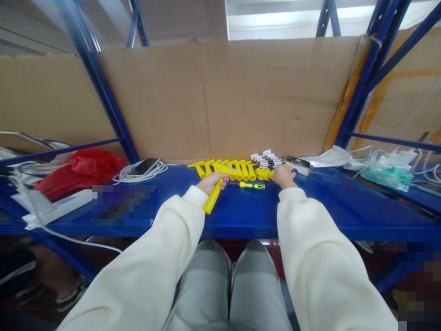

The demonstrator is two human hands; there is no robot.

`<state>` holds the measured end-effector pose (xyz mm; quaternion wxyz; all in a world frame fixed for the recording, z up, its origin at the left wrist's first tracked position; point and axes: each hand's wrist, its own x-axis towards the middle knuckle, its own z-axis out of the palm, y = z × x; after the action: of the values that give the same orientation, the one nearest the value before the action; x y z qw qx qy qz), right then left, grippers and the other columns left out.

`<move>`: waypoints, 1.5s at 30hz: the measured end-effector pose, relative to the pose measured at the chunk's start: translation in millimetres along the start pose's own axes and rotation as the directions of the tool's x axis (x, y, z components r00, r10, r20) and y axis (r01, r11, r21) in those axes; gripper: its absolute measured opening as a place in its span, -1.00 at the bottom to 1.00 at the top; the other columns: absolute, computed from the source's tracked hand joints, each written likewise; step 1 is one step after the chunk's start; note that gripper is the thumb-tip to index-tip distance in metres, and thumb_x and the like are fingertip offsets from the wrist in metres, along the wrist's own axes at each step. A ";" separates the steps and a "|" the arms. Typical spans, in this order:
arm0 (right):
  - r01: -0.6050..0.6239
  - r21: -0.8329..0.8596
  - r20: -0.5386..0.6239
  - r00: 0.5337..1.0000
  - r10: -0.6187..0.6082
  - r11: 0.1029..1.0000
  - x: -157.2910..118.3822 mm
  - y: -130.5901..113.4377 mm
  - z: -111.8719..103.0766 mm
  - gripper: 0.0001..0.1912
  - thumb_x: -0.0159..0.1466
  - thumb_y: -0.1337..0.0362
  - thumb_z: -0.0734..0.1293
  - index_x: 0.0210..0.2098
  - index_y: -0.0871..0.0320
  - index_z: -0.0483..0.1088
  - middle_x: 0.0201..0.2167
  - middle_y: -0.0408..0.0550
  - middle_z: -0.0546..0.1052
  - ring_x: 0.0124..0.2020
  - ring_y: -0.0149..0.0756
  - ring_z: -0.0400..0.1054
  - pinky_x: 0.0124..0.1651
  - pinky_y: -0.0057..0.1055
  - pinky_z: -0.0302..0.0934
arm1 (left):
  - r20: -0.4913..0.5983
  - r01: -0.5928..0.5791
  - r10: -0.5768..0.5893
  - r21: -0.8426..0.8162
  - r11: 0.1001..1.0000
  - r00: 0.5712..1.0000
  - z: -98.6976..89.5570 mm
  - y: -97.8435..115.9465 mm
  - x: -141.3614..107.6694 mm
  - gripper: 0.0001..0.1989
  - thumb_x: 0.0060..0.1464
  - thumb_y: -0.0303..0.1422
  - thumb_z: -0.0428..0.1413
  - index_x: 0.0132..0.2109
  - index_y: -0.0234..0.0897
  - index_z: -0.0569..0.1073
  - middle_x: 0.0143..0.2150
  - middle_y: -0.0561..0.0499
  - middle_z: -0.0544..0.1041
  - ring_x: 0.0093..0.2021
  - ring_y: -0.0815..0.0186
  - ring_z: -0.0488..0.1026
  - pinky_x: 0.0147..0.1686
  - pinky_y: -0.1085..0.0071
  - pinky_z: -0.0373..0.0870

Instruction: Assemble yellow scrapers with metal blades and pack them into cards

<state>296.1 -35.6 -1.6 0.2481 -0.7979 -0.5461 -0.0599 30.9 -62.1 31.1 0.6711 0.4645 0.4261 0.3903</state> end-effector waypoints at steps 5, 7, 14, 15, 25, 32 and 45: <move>0.303 0.172 0.011 0.951 -0.309 0.937 -8.9 -49.6 -12.3 -0.74 0.35 0.39 0.23 -0.12 0.19 0.55 0.06 0.19 0.52 0.17 -0.02 0.33 0.24 -0.13 0.21 | 0.002 -0.025 0.025 0.011 1.000 1.000 0.4 0.3 -0.6 -0.77 0.26 -0.61 0.00 -0.35 -0.25 0.27 -0.66 0.22 0.21 -0.73 0.54 0.08 -0.71 0.65 -0.02; 0.436 0.234 0.020 0.891 -0.453 0.869 -14.3 -69.6 -13.2 -0.77 0.34 0.40 0.24 -0.16 0.18 0.54 -0.02 0.12 0.55 0.11 -0.09 0.36 0.25 -0.16 0.19 | 0.000 -0.034 0.034 0.012 0.999 0.999 0.4 0.4 -0.5 -0.79 0.24 -0.59 0.04 -0.34 -0.25 0.28 -0.65 0.23 0.22 -0.73 0.54 0.08 -0.70 0.65 -0.01; 0.551 0.266 0.034 0.815 -0.579 0.791 -34.4 -102.1 -14.8 -0.86 0.30 0.39 0.30 -0.29 0.14 0.52 -0.11 0.09 0.55 0.03 -0.09 0.35 0.15 -0.18 0.22 | -0.010 -0.064 0.065 0.056 0.996 0.998 2.8 2.0 -2.7 -0.76 0.25 -0.61 0.01 -0.36 -0.24 0.26 -0.66 0.22 0.22 -0.74 0.53 0.10 -0.69 0.63 -0.01; 0.556 0.248 0.037 0.813 -0.581 0.794 -35.6 -102.8 -15.1 -0.85 0.30 0.39 0.30 -0.30 0.14 0.52 -0.11 0.09 0.55 0.03 -0.08 0.35 0.13 -0.19 0.22 | -0.008 -0.067 0.068 0.067 0.995 0.998 3.2 2.1 -3.2 -0.75 0.25 -0.61 0.00 -0.37 -0.24 0.26 -0.66 0.22 0.22 -0.74 0.53 0.10 -0.69 0.62 -0.01; 0.581 0.293 0.047 0.784 -0.618 0.759 -27.3 -101.3 -12.3 -0.84 0.23 0.46 0.30 -0.40 0.14 0.49 -0.17 0.08 0.56 -0.02 -0.10 0.42 0.12 -0.18 0.26 | 0.004 -0.125 0.126 0.134 0.983 0.992 3.6 -0.1 -3.0 -0.70 0.26 -0.62 0.00 -0.43 -0.27 0.28 -0.67 0.21 0.24 -0.74 0.53 0.12 -0.69 0.58 0.04; 0.469 0.558 0.008 0.822 -0.570 0.684 -22.0 -95.1 6.8 -0.89 0.24 0.37 0.34 -0.43 0.13 0.43 -0.25 0.01 0.58 -0.10 -0.14 0.48 0.11 -0.12 0.32 | 0.008 -0.103 0.103 0.141 0.985 0.995 4.3 1.0 -4.0 -0.68 0.27 -0.62 -0.02 -0.45 -0.27 0.28 -0.67 0.20 0.22 -0.74 0.52 0.11 -0.68 0.56 0.03; 0.208 0.879 0.029 0.876 -0.481 0.430 -18.0 -84.4 28.5 -0.72 0.16 0.22 0.45 -0.13 0.05 0.43 0.03 0.01 0.55 0.15 -0.14 0.40 0.33 -0.05 0.19 | 0.073 -0.085 0.082 0.033 0.996 0.994 5.1 4.9 -12.2 -0.71 0.32 -0.62 -0.06 -0.38 -0.27 0.27 -0.66 0.19 0.22 -0.73 0.54 0.08 -0.68 0.60 0.01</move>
<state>207.9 -13.9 -5.0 0.5113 -0.4390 -0.6843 0.2786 30.9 -73.5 39.4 0.6604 0.5078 0.3889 0.3932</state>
